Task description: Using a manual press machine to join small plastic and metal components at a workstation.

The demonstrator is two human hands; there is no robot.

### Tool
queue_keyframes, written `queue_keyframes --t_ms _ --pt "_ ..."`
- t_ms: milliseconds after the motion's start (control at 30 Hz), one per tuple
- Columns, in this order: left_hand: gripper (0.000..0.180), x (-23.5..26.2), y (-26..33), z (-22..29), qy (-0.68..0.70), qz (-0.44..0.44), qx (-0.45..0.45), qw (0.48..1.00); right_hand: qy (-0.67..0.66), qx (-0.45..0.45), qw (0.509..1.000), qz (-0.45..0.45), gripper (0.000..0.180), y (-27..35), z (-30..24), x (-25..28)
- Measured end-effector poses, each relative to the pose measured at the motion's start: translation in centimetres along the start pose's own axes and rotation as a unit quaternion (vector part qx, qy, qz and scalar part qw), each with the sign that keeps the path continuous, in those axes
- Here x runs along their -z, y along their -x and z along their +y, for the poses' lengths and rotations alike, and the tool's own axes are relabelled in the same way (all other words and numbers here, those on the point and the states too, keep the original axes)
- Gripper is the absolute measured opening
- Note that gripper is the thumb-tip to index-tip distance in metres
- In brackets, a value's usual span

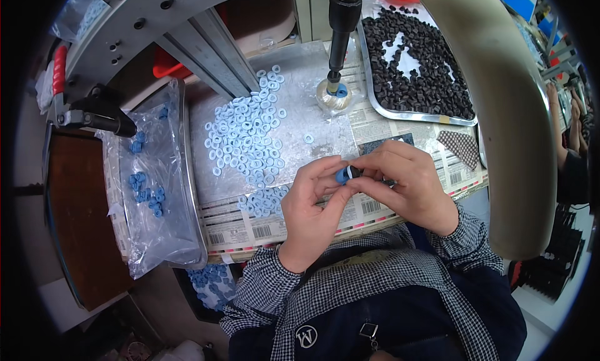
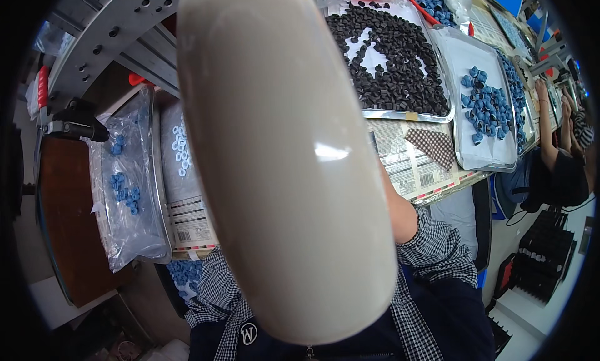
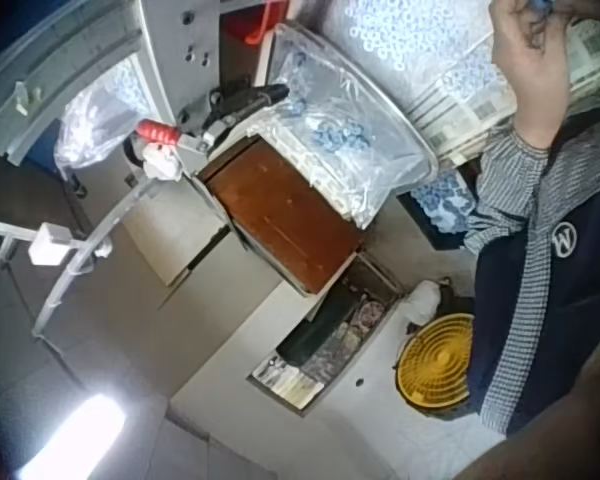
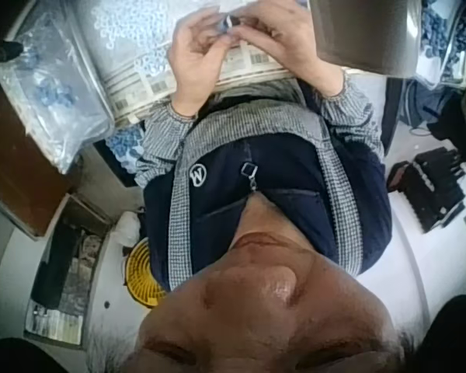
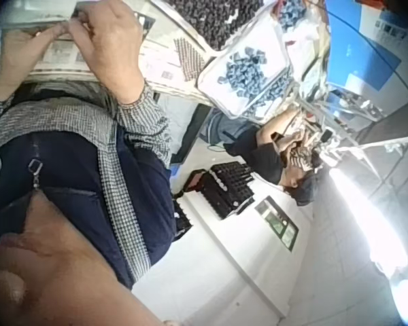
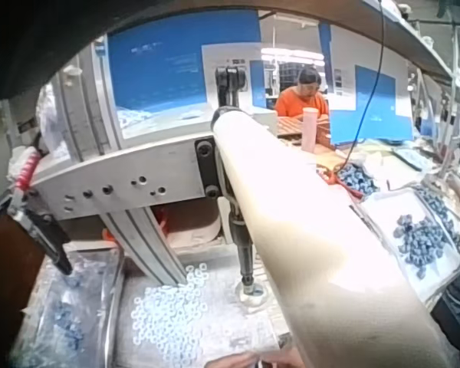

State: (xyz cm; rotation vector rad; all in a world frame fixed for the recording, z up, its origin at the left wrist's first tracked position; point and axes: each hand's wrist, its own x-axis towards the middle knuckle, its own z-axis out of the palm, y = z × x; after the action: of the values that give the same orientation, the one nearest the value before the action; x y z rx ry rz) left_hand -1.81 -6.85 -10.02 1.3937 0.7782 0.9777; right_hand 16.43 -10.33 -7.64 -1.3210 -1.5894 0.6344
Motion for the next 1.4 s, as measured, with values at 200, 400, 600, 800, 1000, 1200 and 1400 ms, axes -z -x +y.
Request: queue_keyframes --t_ms 200,400,600,800,1000,1200,1400 --pt "0.04 -0.2 -0.1 1.1 -0.143 0.031 -0.078 0.986 0.08 -0.008 0.996 -0.034 0.024 0.1 -0.6 0.4" --pt "0.034 0.0 -1.0 2.8 -0.272 0.016 -0.215 0.938 0.117 0.043 0.992 -0.03 0.025 -1.2 -3.0 1.6" --pt "0.024 2.3 -7.5 8.7 -0.328 0.037 -0.375 0.866 0.055 -0.027 0.989 0.135 0.019 -2.8 -3.9 7.6" --pt "0.028 -2.2 -11.5 17.5 -0.316 -0.069 -0.647 0.691 0.035 0.012 0.989 0.142 0.016 -6.4 0.6 7.9" --pt "0.026 -3.8 -16.7 27.2 -0.157 -0.045 -0.668 0.726 0.233 0.058 0.969 -0.05 0.032 -9.6 3.1 4.0" --pt "0.03 -0.5 -23.0 27.7 -0.199 0.052 -0.465 0.861 0.176 0.093 0.976 -0.084 0.021 -11.6 3.4 1.6" --pt "0.034 1.6 -11.9 20.2 -0.109 0.071 -0.374 0.918 0.402 -0.018 0.898 0.177 0.023 -3.6 7.8 18.8"
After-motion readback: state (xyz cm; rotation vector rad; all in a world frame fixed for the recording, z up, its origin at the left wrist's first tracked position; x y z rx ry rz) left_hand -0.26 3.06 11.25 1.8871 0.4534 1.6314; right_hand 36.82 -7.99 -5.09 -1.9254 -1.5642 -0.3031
